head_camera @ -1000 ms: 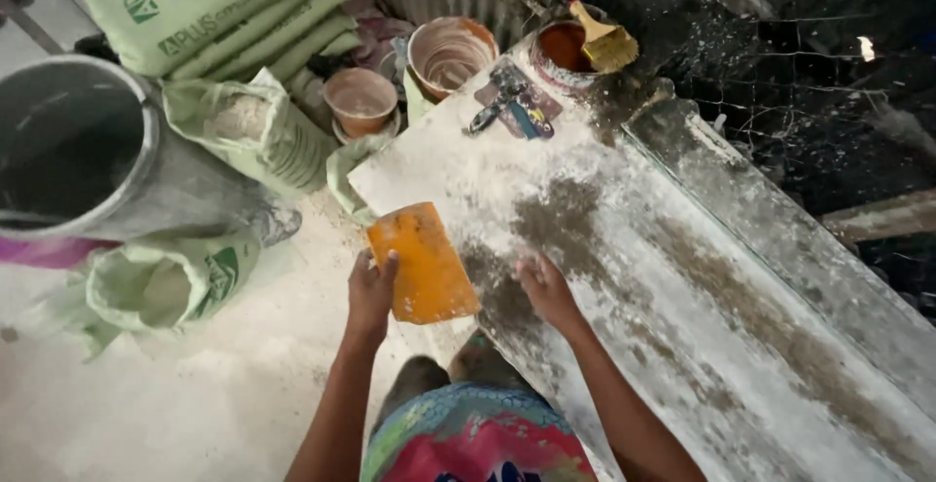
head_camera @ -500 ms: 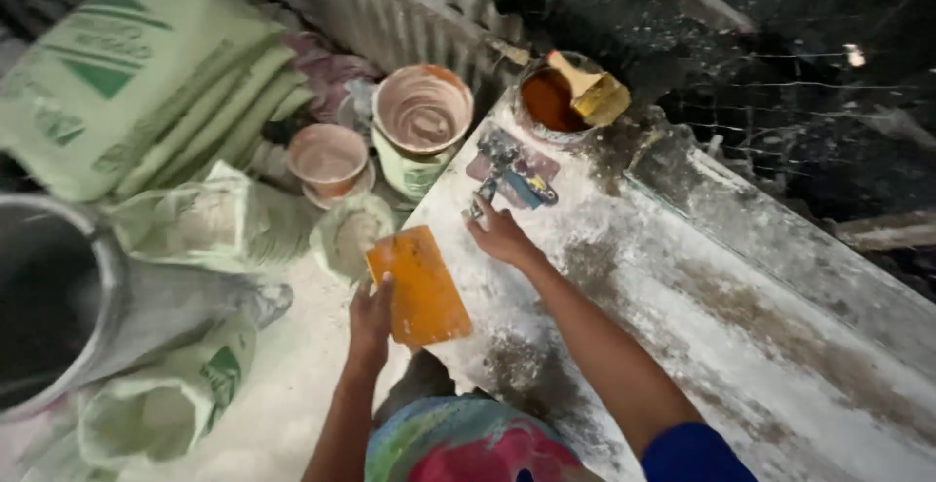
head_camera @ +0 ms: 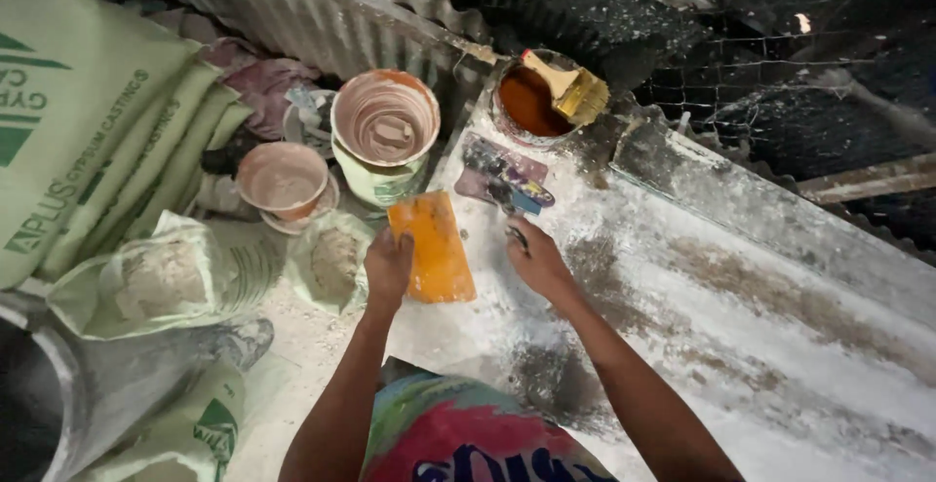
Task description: The person uses a yellow sponge to wipe a white, dusty surface, likely a workbench or table. They scrub the surface repeatedly to remove white powder and debris, moving the sponge back and forth across the area. The person also briefly handles a trowel and a bucket during the process.
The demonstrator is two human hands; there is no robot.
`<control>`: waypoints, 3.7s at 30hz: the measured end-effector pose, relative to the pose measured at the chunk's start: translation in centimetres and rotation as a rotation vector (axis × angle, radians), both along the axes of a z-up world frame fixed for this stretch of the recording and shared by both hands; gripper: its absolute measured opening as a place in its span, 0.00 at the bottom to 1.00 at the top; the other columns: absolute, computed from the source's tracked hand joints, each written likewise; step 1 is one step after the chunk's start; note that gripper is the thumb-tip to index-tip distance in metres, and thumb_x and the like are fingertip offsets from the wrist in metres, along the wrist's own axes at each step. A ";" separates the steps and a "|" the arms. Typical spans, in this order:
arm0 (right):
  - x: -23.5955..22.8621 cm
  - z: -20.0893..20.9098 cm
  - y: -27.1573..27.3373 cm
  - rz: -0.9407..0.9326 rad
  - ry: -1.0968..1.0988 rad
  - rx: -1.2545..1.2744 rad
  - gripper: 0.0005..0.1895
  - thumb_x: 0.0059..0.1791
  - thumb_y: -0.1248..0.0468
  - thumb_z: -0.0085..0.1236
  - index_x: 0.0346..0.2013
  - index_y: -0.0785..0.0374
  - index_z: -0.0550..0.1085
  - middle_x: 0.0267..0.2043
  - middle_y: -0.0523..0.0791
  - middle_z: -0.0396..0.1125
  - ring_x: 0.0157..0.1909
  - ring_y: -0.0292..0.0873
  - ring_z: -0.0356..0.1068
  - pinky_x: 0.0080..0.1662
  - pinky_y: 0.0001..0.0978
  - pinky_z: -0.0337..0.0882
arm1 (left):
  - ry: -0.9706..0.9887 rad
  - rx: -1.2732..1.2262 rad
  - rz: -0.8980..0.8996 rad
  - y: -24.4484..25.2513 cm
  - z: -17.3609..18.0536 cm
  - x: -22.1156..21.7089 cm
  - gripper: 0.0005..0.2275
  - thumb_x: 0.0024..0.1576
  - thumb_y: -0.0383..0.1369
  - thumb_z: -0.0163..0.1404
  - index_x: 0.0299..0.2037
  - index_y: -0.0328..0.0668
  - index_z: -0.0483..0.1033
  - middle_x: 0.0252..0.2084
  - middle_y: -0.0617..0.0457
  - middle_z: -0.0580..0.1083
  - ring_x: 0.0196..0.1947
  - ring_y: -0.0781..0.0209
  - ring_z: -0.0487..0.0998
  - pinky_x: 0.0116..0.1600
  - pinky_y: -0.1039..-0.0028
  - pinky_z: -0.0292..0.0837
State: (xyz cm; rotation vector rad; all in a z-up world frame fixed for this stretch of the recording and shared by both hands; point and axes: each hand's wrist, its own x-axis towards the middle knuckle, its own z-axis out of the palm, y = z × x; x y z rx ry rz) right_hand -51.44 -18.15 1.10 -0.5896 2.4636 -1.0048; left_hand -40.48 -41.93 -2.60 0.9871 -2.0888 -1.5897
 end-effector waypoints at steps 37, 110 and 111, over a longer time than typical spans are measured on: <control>5.3 -6.7 1.6 -0.006 -0.030 -0.097 0.22 0.55 0.53 0.41 0.62 0.52 0.72 0.43 0.53 0.66 0.45 0.60 0.70 0.46 0.54 0.72 | -0.105 0.032 -0.341 -6.0 0.1 -3.4 0.17 0.63 0.44 0.50 0.49 0.37 0.79 0.41 0.35 0.78 0.46 0.39 0.80 0.52 0.51 0.72; 13.9 -3.1 8.3 -0.629 -0.311 -0.608 0.35 0.54 0.37 0.34 0.61 0.58 0.67 0.58 0.50 0.66 0.53 0.47 0.68 0.57 0.51 0.69 | 0.581 -0.439 -1.310 19.9 7.2 0.5 0.23 0.65 0.34 0.37 0.69 0.32 0.59 0.73 0.34 0.59 0.76 0.36 0.54 0.77 0.51 0.48; 13.6 -1.2 8.7 -0.565 -0.245 -0.430 0.31 0.54 0.39 0.35 0.59 0.56 0.68 0.57 0.49 0.67 0.54 0.46 0.67 0.59 0.52 0.65 | 0.588 -0.436 -1.330 20.4 5.0 -0.6 0.23 0.65 0.34 0.37 0.69 0.32 0.59 0.73 0.34 0.59 0.76 0.36 0.54 0.77 0.51 0.48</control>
